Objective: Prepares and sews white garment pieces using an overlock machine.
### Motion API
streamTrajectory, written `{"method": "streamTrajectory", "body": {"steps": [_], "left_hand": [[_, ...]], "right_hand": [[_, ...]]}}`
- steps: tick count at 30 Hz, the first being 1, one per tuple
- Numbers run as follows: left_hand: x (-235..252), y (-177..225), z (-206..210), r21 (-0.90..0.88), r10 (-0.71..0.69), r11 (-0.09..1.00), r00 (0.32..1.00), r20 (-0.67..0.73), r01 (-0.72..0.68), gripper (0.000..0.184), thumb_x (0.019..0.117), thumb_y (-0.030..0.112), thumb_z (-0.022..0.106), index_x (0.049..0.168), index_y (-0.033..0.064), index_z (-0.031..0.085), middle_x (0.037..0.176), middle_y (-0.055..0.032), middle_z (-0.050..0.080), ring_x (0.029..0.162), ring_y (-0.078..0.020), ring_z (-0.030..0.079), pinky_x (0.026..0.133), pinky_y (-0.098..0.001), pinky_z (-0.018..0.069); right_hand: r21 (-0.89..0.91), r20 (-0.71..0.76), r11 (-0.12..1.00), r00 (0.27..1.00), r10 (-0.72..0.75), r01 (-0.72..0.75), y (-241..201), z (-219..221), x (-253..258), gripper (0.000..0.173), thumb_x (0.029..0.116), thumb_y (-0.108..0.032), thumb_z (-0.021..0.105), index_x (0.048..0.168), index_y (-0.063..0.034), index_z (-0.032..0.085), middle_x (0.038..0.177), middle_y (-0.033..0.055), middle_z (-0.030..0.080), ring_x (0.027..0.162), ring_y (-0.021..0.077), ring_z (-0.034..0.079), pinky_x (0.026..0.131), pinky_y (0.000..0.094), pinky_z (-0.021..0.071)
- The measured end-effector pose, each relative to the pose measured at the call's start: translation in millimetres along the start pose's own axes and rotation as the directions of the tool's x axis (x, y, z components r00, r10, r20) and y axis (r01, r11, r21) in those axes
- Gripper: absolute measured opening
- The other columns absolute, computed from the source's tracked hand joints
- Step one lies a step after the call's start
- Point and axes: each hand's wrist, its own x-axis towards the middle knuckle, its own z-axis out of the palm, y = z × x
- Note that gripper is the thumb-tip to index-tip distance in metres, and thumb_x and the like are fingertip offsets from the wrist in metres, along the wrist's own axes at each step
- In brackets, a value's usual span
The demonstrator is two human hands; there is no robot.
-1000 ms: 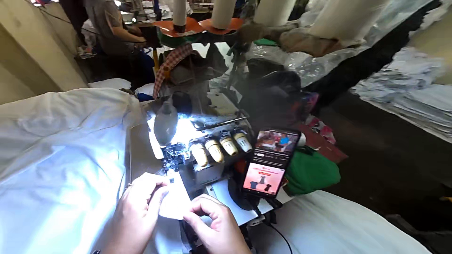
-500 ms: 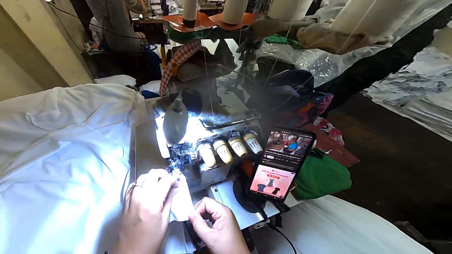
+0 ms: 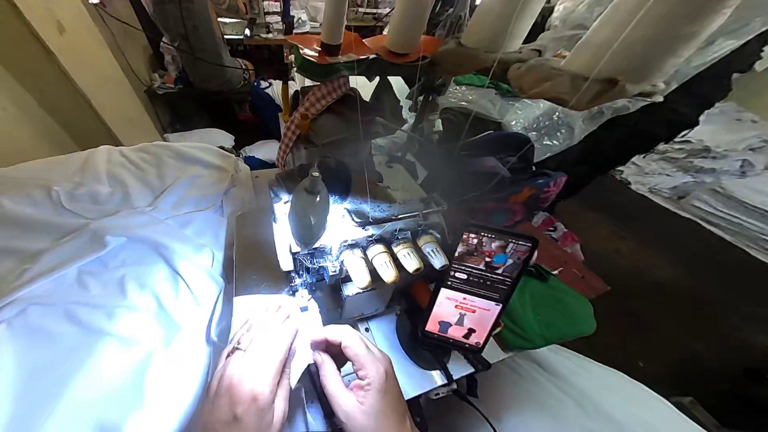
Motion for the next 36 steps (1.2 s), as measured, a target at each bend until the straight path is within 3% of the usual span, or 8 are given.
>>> {"method": "streamTrajectory", "body": {"steps": [8,14,20,25,27,29,32,36], "left_hand": [[-6.8,6.6,-15.9,-0.079,-0.002,0.997,0.993,0.121,0.011,0.029,0.0999,0.005,0.056,0.123,0.0049,0.073,0.129,-0.0146,0.07,0.125,-0.0317,0.065,0.109,-0.0531,0.0469],[2.5,-2.8,-8.2,-0.036,0.01,0.999,0.997,0.073,-0.007,0.029,0.1031,0.013,0.053,0.122,0.0049,0.074,0.129,-0.0122,0.071,0.127,-0.0278,0.064,0.111,-0.0474,0.047],[6.3,-9.1,-16.0,-0.092,0.027,0.996,0.991,0.135,-0.014,0.03,0.1045,0.014,0.052,0.125,0.0053,0.072,0.131,-0.0137,0.069,0.13,-0.0286,0.062,0.112,-0.0484,0.0457],[21.5,-32.1,-14.1,-0.122,0.025,0.992,0.993,0.113,-0.012,0.036,0.1036,0.025,0.047,0.123,0.0109,0.074,0.133,-0.005,0.07,0.132,-0.0171,0.059,0.112,-0.0353,0.0462],[36.5,-39.5,-14.9,-0.117,-0.059,0.99,0.991,0.121,0.073,0.037,0.1021,0.03,0.046,0.117,0.0152,0.076,0.124,0.0008,0.073,0.123,-0.0103,0.064,0.105,-0.0317,0.0517],[54.3,-44.7,-15.5,-0.04,-0.154,0.987,0.986,0.071,0.157,0.033,0.1017,0.03,0.048,0.109,0.0153,0.077,0.109,0.0004,0.074,0.102,-0.0106,0.07,0.088,-0.0354,0.0587],[69.5,-62.1,-4.7,0.029,-0.196,0.98,0.978,-0.068,0.199,0.018,0.0948,0.021,0.065,0.102,0.0077,0.075,0.099,-0.0079,0.068,0.093,-0.0253,0.067,0.083,-0.0502,0.0546],[58.7,-67.0,-5.8,-0.014,-0.321,0.947,0.939,-0.126,0.322,0.01,0.0948,0.019,0.067,0.095,0.0101,0.072,0.091,-0.0039,0.064,0.083,-0.0191,0.064,0.074,-0.0424,0.0552]], "right_hand": [[-0.128,0.064,0.992,0.998,-0.011,0.019,-11.3,-6.9,-10.7,0.022,0.0918,-0.002,0.066,0.111,-0.0001,0.076,0.093,0.011,0.074,0.079,0.0141,0.071,0.074,0.0268,0.0603],[-0.303,0.07,0.949,0.995,-0.071,0.089,-12.0,-8.5,1.8,0.022,0.093,-0.01,0.065,0.109,-0.006,0.079,0.082,0.0051,0.073,0.075,0.0142,0.07,0.071,0.028,0.0589],[-0.435,0.078,0.892,0.992,-0.099,0.124,-19.2,-4.4,-4.3,0.022,0.0934,-0.012,0.065,0.108,-0.0068,0.08,0.077,0.0051,0.073,0.069,0.0182,0.07,0.065,0.0325,0.0578],[-0.572,0.087,0.812,0.993,-0.085,0.119,-32.3,16.5,-6.7,0.027,0.0933,-0.018,0.064,0.111,-0.0053,0.079,0.064,0.0034,0.068,0.057,0.018,0.067,0.052,0.0331,0.0535],[-0.607,0.087,0.787,0.994,-0.072,0.11,-37.1,24.7,-2.2,0.031,0.0919,-0.02,0.063,0.114,-0.0044,0.079,0.061,0.0036,0.066,0.052,0.019,0.065,0.047,0.0344,0.0512],[-0.609,0.112,0.786,0.992,-0.052,0.11,-40.8,27.9,0.1,0.032,0.0924,-0.021,0.063,0.116,-0.0041,0.077,0.061,0.0037,0.066,0.053,0.0197,0.065,0.047,0.0356,0.0518],[-0.566,0.166,0.819,0.986,-0.003,0.098,-45.5,22.9,0.2,0.034,0.0938,-0.023,0.063,0.119,-0.0049,0.076,0.062,0.0048,0.066,0.053,0.0215,0.066,0.048,0.0379,0.0523],[-0.411,0.216,0.91,0.975,0.05,0.045,-47.2,2.2,3.8,0.027,0.0979,-0.018,0.061,0.116,-0.0053,0.077,0.075,0.0077,0.072,0.063,0.0215,0.069,0.058,0.0403,0.0573]]}}
